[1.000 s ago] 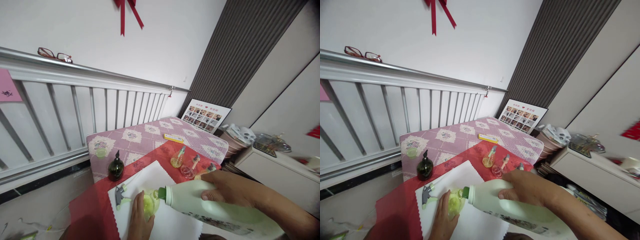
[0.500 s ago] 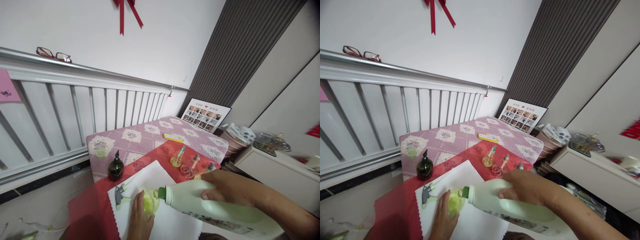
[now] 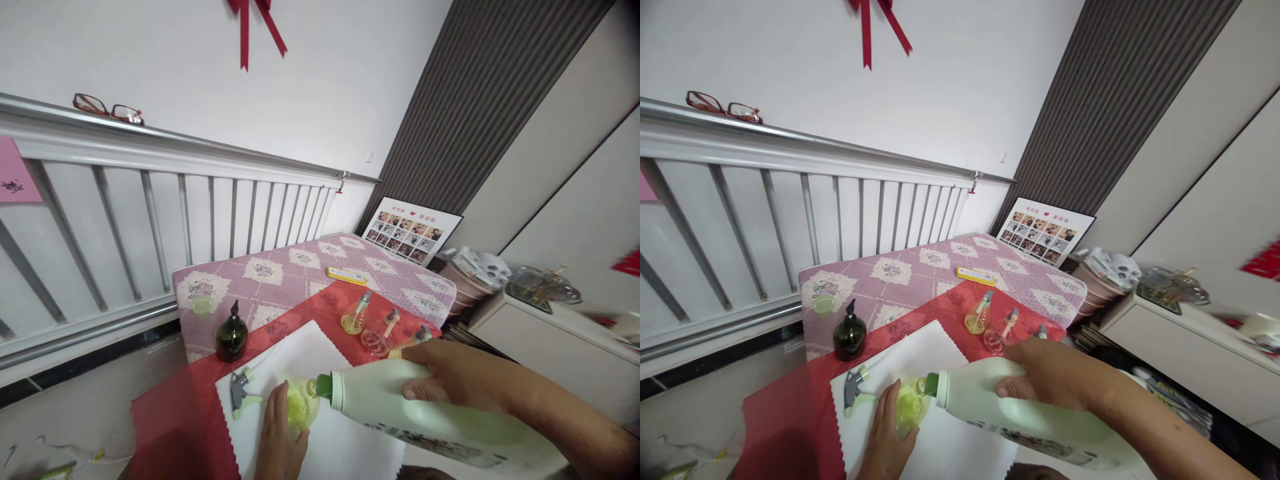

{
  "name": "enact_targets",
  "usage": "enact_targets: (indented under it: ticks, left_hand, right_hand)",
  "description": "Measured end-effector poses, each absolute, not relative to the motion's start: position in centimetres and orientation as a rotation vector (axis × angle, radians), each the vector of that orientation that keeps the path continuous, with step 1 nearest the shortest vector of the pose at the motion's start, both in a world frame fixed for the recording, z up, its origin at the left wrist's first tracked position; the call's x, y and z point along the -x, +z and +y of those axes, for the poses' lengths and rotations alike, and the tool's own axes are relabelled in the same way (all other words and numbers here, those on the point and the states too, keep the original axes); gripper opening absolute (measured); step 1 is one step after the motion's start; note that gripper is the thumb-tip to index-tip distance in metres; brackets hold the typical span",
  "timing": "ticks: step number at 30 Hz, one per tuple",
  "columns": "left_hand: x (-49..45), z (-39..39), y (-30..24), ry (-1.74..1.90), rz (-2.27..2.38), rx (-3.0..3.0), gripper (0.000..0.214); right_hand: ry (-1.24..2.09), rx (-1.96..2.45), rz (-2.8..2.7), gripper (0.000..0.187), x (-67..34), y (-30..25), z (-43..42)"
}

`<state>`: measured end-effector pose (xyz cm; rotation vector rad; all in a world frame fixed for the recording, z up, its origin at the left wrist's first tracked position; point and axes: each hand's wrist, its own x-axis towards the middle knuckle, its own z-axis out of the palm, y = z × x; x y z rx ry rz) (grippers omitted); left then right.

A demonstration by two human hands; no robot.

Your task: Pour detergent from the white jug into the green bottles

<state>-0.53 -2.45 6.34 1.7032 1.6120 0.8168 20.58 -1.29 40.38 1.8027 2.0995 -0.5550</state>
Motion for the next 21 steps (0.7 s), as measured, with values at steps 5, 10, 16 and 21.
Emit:
enact_targets:
  ticks: [5, 10, 16, 21]
  left_hand:
    - [0.5, -2.4, 5.9, 0.829, 1.622, -1.710, 0.084]
    - [0.6, -2.1, 5.3, 0.798, 1.591, -1.714, 0.086]
    - [0.6, -2.3, 5.9, 0.819, 1.610, -1.717, 0.085]
    - [0.6, -2.4, 6.3, 0.799, 1.623, -1.707, 0.082]
  right_hand:
    - [-0.582, -1.798, 2.097, 0.034, -20.6, 40.6, -1.3]
    - [-0.593, -1.816, 2.083, 0.033, -20.5, 40.5, -1.3]
    - [-0.566, -1.793, 2.098, 0.035, -20.6, 40.4, -1.2]
    - [-0.573, -1.795, 2.094, 0.036, -20.6, 40.4, -1.1]
